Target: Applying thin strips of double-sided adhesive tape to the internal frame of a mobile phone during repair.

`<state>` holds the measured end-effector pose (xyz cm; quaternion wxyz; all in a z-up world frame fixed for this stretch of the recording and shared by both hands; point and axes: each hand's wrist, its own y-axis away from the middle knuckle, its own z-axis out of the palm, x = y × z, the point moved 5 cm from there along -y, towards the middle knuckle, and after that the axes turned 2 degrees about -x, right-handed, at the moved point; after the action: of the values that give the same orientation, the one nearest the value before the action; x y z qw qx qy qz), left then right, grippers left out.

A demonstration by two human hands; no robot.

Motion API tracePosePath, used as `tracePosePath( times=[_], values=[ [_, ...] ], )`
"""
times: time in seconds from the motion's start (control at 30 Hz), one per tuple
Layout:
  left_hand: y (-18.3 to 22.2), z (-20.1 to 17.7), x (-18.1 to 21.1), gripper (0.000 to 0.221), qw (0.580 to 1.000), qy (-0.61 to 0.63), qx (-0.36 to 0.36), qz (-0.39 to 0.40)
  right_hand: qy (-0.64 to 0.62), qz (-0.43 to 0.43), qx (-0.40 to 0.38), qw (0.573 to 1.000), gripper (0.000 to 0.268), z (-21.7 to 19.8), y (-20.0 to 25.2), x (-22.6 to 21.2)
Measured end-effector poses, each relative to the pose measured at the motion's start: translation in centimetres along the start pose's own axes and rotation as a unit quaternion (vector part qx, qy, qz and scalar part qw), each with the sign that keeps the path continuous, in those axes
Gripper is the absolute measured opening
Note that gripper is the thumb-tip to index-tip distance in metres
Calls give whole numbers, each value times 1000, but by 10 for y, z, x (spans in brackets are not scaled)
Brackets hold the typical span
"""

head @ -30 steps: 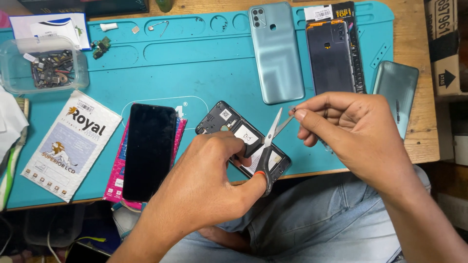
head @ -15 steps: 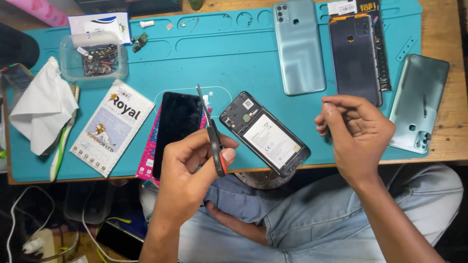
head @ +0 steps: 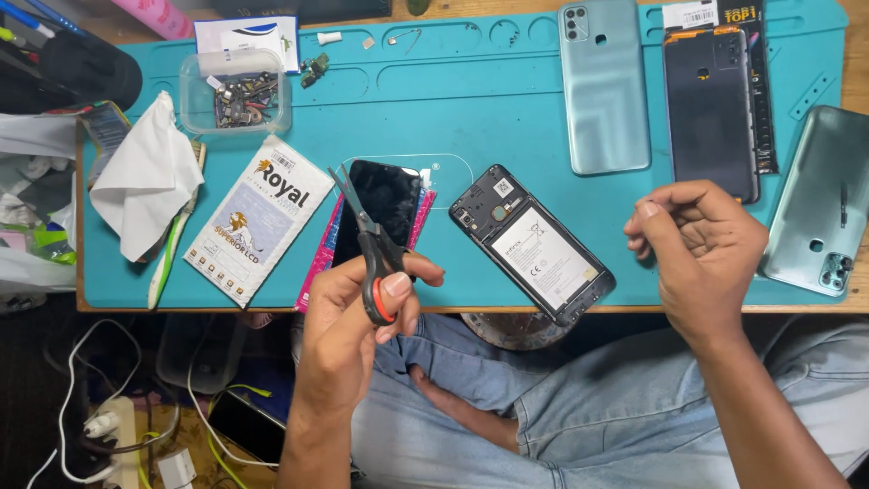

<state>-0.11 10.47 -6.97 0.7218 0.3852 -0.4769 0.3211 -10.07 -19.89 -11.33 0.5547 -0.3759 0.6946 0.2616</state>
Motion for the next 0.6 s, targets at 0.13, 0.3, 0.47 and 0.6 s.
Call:
tracePosePath(
  times=[0.13, 0.3, 0.47, 0.6],
  values=[
    [-1, 13, 1, 37, 999, -15, -26, 20, -1, 11, 2, 1000, 6, 1, -1, 0],
    [-7, 35, -15, 28, 997, 29, -65, -33, -17, -14, -17, 1000, 9, 4, -2, -5],
    [-9, 54, -42, 32, 994, -17, -45, -101, -25, 5, -9, 1000, 10, 6, -4, -7],
    [-14, 63, -44, 41, 990, -86, -26, -111, -56, 13, 8, 998, 17, 3, -3, 1]
  ],
)
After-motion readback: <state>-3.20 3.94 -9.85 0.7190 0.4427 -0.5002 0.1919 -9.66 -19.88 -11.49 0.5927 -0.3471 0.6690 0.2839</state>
